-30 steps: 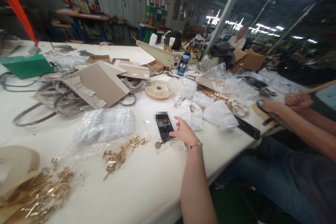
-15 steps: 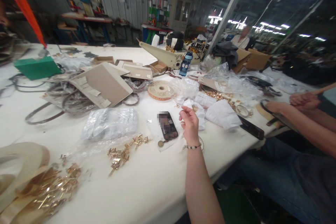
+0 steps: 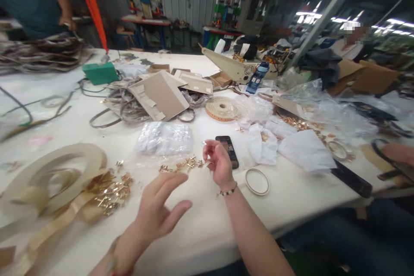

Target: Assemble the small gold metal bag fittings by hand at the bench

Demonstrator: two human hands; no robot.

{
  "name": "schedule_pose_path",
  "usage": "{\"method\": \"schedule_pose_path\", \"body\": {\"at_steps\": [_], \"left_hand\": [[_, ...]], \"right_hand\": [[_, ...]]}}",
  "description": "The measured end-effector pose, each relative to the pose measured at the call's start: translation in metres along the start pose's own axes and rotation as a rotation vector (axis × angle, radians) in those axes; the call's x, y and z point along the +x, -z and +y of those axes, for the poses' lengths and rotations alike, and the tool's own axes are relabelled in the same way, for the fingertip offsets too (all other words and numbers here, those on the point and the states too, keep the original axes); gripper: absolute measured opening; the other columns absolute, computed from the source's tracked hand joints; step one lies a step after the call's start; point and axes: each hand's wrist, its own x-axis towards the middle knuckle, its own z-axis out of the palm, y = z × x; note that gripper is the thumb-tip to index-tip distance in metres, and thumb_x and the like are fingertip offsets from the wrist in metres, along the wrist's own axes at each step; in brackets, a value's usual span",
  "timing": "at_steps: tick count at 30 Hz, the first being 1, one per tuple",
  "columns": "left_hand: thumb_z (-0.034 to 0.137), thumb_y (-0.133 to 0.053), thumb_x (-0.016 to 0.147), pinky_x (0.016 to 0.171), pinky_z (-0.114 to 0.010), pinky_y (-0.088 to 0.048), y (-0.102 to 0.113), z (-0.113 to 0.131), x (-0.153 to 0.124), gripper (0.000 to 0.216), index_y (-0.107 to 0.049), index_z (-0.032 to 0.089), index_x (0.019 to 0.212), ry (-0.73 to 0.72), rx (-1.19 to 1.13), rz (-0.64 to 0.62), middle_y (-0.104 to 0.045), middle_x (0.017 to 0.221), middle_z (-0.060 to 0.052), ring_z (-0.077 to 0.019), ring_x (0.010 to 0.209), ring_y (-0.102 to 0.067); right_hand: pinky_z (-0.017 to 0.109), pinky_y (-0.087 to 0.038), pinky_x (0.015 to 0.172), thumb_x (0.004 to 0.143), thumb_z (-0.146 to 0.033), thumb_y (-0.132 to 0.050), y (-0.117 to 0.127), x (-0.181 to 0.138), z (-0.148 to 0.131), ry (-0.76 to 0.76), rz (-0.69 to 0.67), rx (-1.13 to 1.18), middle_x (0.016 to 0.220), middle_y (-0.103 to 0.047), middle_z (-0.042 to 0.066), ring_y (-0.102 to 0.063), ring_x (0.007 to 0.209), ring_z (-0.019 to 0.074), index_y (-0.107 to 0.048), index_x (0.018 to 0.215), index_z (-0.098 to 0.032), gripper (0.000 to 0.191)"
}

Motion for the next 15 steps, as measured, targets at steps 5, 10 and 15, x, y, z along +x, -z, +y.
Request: {"method": "schedule_pose_path", "body": {"at_steps": [5, 10, 15], "left_hand": [[0.059, -0.062, 0.089, 0.081, -0.038, -0.058, -0.031, -0.015, 0.007, 0.06, -0.049, 0.019, 0.132, -0.039, 0.061, -0.019, -0.072, 0.114, -0.012, -0.026, 0.1, -0.07], [0.023, -0.052, 0.099, 0.072, -0.03, -0.052, -0.04, -0.023, 0.009, 0.017, -0.059, 0.022, 0.115, -0.002, 0.06, -0.008, -0.074, 0.097, -0.004, -0.0188, 0.084, -0.069], [0.015, -0.048, 0.096, 0.068, -0.03, -0.045, -0.03, -0.029, 0.01, 0.015, -0.062, 0.021, 0.098, 0.004, 0.029, -0.058, -0.069, 0.083, -0.003, -0.0182, 0.075, -0.061]], "right_hand": [[0.018, -0.018, 0.039, 0.092, -0.058, -0.057, -0.017, -0.011, 0.023, -0.118, -0.166, -0.067, 0.087, -0.054, 0.004, -0.047, 0.068, 0.0113, -0.068, 0.11, -0.023, 0.041], [0.019, -0.026, 0.042, 0.092, -0.064, -0.054, -0.015, -0.011, 0.035, -0.202, -0.269, -0.121, 0.093, -0.056, 0.005, -0.05, 0.071, 0.0125, -0.068, 0.114, -0.024, 0.048], [0.02, -0.034, 0.048, 0.091, -0.059, -0.059, -0.01, -0.008, 0.031, -0.213, -0.346, -0.313, 0.101, -0.062, 0.007, -0.055, 0.078, 0.0146, -0.066, 0.115, -0.023, 0.044]]}}
